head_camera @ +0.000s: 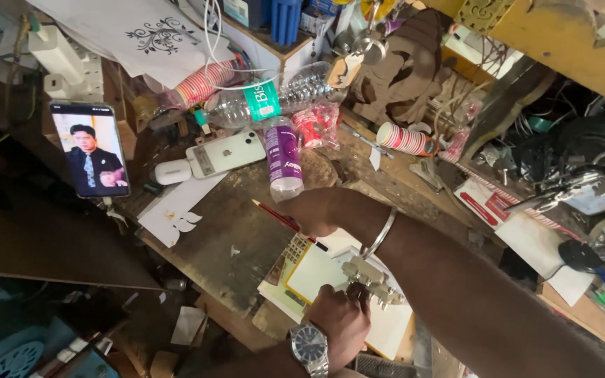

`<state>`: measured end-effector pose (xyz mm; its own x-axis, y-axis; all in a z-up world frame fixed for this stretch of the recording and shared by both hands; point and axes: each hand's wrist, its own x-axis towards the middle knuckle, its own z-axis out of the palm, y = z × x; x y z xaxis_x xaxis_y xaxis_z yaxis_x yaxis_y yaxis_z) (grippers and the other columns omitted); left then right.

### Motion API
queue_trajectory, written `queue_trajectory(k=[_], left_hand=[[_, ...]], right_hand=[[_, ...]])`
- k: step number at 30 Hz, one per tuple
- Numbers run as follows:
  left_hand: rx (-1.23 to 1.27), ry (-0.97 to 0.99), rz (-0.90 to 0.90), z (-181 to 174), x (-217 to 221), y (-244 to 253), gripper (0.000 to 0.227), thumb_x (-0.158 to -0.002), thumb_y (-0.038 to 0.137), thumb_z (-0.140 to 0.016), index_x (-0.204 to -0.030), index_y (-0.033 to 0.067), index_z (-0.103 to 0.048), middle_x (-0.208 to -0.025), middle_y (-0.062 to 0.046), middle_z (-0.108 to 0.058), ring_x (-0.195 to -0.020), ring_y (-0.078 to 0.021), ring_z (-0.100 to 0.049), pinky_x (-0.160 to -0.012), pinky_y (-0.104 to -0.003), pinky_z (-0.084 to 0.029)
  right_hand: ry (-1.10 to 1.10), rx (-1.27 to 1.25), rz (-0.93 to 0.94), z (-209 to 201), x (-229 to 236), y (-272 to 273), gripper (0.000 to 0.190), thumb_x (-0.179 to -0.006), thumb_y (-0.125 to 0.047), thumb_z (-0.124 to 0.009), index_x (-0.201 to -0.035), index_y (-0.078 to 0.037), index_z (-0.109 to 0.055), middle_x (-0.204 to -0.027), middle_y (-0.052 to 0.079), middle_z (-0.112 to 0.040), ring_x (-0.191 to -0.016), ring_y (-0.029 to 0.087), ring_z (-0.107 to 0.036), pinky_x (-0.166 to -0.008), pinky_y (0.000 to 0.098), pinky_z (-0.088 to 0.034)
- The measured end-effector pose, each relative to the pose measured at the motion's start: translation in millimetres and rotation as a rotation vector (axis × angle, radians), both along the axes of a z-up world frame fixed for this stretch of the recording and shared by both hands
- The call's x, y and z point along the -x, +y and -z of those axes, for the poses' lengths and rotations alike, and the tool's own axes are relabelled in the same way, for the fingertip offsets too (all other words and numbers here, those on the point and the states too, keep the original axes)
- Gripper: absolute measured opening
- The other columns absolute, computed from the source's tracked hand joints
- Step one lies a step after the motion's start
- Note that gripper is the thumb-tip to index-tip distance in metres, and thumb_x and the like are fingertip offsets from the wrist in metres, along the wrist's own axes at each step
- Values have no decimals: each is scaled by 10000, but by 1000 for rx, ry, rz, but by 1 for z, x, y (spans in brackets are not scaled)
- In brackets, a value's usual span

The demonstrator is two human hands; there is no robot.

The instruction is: Measure and mark dimensions on a piece of paper or notebook using a ruler and pencil.

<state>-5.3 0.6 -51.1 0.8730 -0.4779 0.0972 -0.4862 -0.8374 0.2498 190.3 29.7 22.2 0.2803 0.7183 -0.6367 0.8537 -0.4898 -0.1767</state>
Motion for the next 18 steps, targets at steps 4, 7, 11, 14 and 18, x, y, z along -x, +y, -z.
queue_trajectory(k=[4, 7, 11, 14, 18], left_hand=[[-9, 8, 8, -2, 1, 1, 576, -743, 370, -822, -1042, -93, -651, -893, -180, -671, -749, -306, -661, -666, -467, -457], [-13, -75, -19, 10, 1, -3, 418, -787, 239, -741, -1051, -74, -660, -892, -164, -676, -712, -280, -659, -647, -451, -456], [-27, -97, -40, 14, 2, -5, 280, -827, 164, -669, -1013, -44, -673, -863, -153, -677, -706, -279, -654, -647, -456, -449], [-31, -93, -35, 8, 1, -4, 276, -814, 175, -671, -983, -44, -677, -869, -155, -674, -709, -281, -654, -642, -455, -448], [-31, -74, -25, 4, 2, -3, 313, -796, 195, -681, -984, -54, -677, -877, -160, -672, -706, -281, -655, -633, -454, -450]], right_hand=[[2, 93, 2, -3, 1, 1, 651, -858, -42, -619, -1464, -159, -411, -1091, 184, -703, -1048, 375, -696, -852, 468, -556], [12, 50, -65, 1, 0, 0, 550, -824, -30, -640, -1354, -128, -534, -1102, 164, -710, -1071, 352, -687, -864, 456, -544], [18, 50, -39, 0, 5, -1, 546, -851, -55, -627, -1377, -148, -512, -1104, 156, -709, -1070, 347, -680, -866, 452, -533], [44, 48, -48, 7, 4, -1, 551, -855, -56, -616, -1384, -144, -491, -1098, 151, -708, -1058, 348, -684, -855, 451, -535], [34, 38, -54, 7, 5, -3, 492, -869, -53, -608, -1348, -121, -516, -1072, 161, -701, -1038, 353, -687, -836, 457, -536]])
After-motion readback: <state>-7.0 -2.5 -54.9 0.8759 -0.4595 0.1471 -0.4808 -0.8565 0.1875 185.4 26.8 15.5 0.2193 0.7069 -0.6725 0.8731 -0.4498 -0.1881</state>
